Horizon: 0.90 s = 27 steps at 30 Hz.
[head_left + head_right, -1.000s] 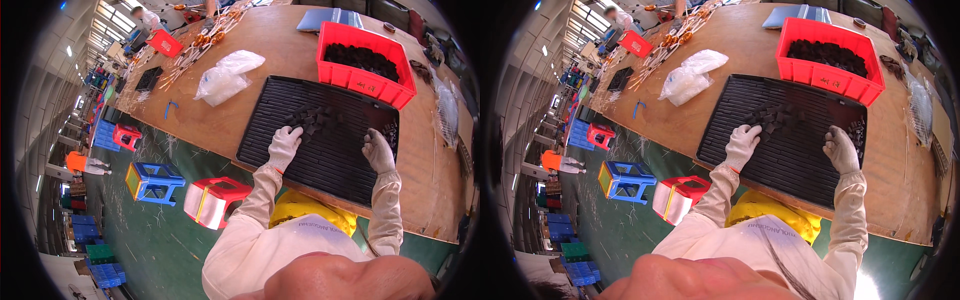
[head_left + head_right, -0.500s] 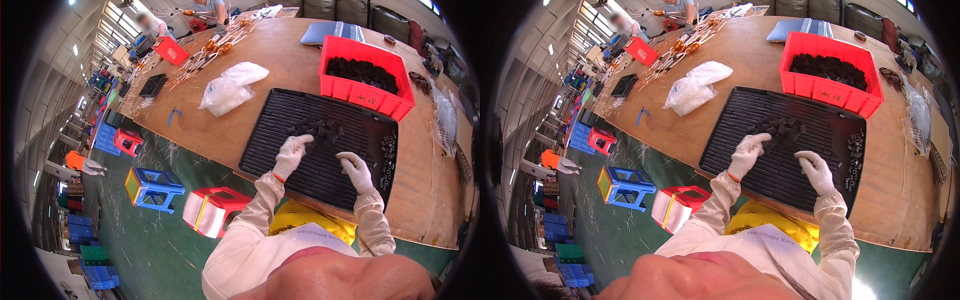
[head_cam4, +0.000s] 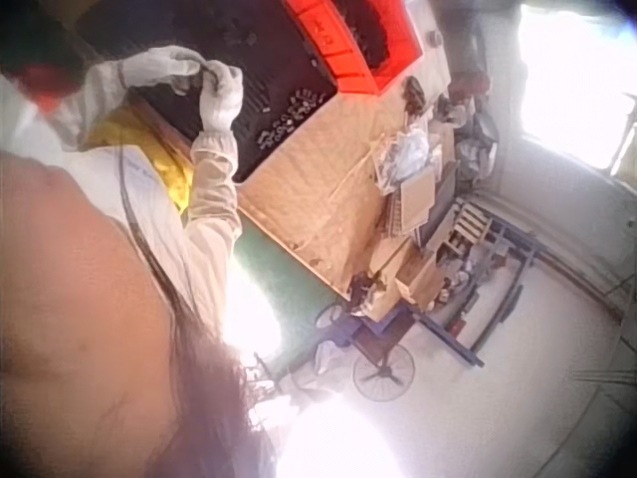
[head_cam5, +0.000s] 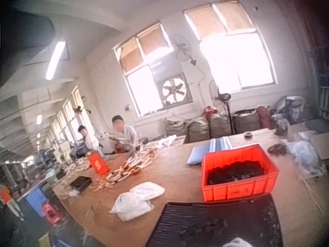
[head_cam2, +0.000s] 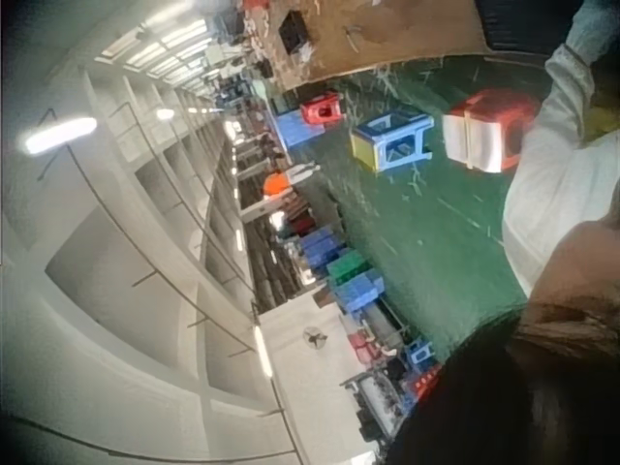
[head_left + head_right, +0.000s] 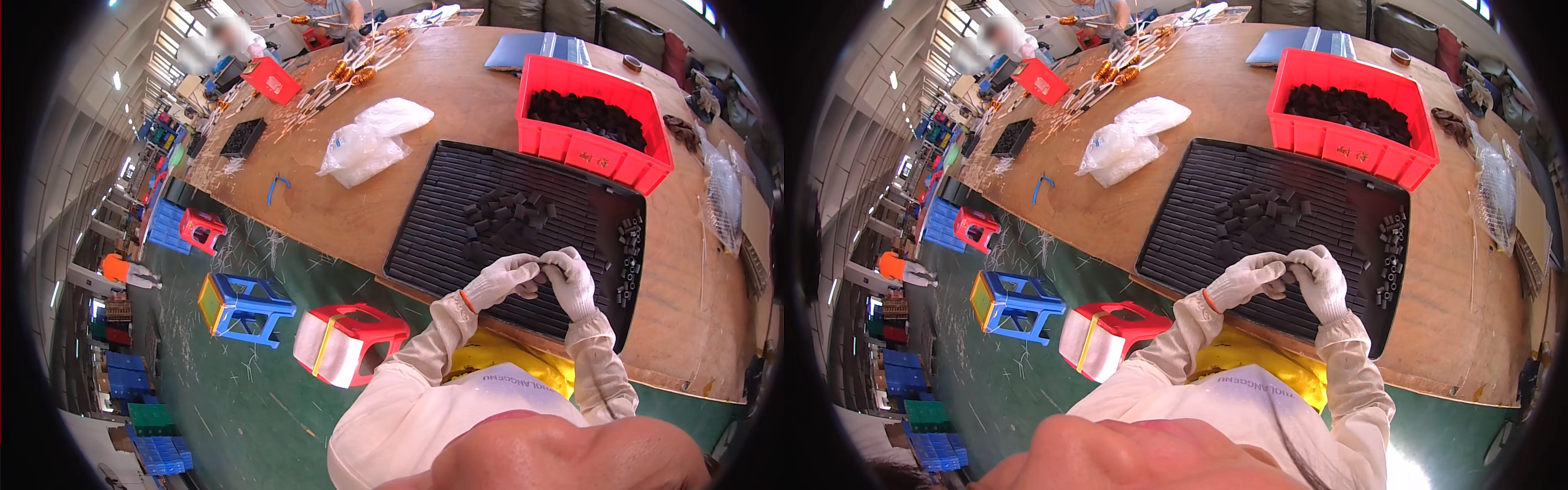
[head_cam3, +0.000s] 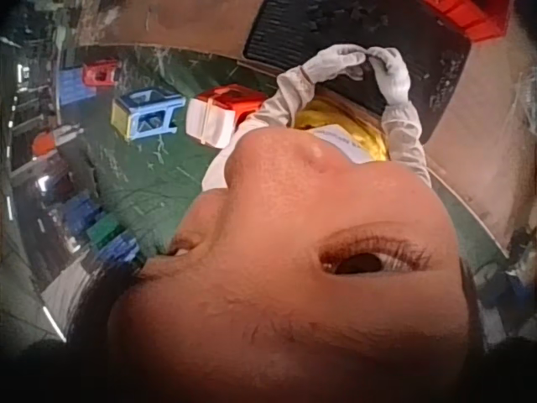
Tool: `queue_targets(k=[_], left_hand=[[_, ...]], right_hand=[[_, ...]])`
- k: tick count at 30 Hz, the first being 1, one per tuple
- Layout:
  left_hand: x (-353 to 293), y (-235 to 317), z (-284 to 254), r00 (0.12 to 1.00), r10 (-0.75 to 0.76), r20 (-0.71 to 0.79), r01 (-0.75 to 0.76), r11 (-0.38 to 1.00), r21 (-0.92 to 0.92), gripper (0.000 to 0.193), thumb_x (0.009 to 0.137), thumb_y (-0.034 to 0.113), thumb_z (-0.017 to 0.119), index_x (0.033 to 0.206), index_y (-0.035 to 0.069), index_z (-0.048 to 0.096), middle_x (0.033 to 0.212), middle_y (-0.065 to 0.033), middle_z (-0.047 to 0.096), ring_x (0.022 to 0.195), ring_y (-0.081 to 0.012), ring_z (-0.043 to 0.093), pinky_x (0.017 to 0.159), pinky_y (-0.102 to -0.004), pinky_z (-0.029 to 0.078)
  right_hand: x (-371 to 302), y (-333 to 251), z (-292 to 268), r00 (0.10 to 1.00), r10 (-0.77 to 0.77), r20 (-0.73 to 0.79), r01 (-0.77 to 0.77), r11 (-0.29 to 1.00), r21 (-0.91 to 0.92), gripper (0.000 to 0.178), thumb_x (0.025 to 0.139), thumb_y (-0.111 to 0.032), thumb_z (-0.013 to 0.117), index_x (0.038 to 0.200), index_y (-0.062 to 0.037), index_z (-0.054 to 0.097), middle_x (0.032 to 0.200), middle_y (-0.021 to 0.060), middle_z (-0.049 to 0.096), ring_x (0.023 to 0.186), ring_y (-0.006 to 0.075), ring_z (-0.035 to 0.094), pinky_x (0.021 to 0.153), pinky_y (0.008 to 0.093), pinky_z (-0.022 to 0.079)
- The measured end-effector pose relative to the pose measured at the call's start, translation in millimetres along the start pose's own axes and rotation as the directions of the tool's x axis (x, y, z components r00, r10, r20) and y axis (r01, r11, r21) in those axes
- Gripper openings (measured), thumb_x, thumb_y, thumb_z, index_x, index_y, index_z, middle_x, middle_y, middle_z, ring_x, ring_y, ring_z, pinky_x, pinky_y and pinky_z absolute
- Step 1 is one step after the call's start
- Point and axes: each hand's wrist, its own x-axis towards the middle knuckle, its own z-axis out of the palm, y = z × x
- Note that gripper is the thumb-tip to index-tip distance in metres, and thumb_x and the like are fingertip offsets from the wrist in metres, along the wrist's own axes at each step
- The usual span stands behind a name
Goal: Sorting small black components on a ribbed tray for inspection.
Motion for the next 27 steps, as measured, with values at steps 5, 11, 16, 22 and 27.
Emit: queue_targets(k=[5,11,16,22,27], left_hand=[[5.7,-2.2,3.8,0.999,-0.017,-0.038,0.019,0.999,0.038,0.035,0.100,0.026,0.064,0.126,0.003,0.061,0.103,-0.0036,0.067,0.084,-0.0073,0.063,0.082,-0.0269,0.058],[10.4,-20.9,-3.3,0.997,0.006,-0.078,-0.003,0.999,0.035,0.033,0.097,0.024,0.068,0.124,0.004,0.063,0.099,-0.0002,0.067,0.084,-0.0078,0.062,0.077,-0.0261,0.056],[14.5,-18.1,-0.9,0.982,0.039,-0.183,-0.016,0.992,0.123,0.031,0.096,0.022,0.070,0.121,0.004,0.065,0.096,0.0002,0.067,0.080,-0.0060,0.060,0.072,-0.0226,0.053],[16.0,-18.1,-1.3,0.976,0.055,-0.209,0.002,0.965,0.262,0.029,0.094,0.020,0.072,0.118,0.005,0.066,0.095,0.0003,0.069,0.079,-0.0053,0.061,0.072,-0.0209,0.052],[17.4,-17.2,3.2,0.986,0.071,-0.154,-0.021,0.952,0.305,0.029,0.094,0.018,0.071,0.119,0.004,0.067,0.099,-0.0013,0.070,0.081,-0.0053,0.062,0.073,-0.0209,0.053]], right_hand=[[-0.5,-2.3,-4.4,1.000,0.003,-0.003,-0.004,1.000,-0.031,0.020,0.085,0.001,0.068,0.102,-0.0086,0.072,0.092,0.0077,0.063,0.085,0.0236,0.066,0.074,0.0311,0.054],[-7.8,-6.7,-4.5,1.000,0.013,0.023,-0.010,0.995,-0.100,0.019,0.089,-0.006,0.066,0.105,-0.0142,0.073,0.095,0.0090,0.065,0.088,0.0293,0.068,0.074,0.0365,0.054],[-6.0,-0.3,-7.1,0.993,-0.067,-0.095,0.063,0.997,-0.043,0.024,0.090,-0.008,0.067,0.114,-0.0125,0.068,0.099,0.0091,0.068,0.087,0.0274,0.069,0.075,0.0330,0.055],[-10.0,-7.7,-9.2,0.976,0.217,0.002,-0.216,0.971,0.100,0.023,0.085,-0.003,0.070,0.108,-0.0079,0.068,0.099,0.0059,0.068,0.087,0.0221,0.068,0.079,0.0287,0.054],[-9.2,2.8,-8.7,0.998,0.060,0.016,-0.061,0.994,0.093,0.024,0.084,0.003,0.067,0.107,-0.0062,0.070,0.103,0.0062,0.067,0.092,0.0210,0.067,0.082,0.0279,0.054]])
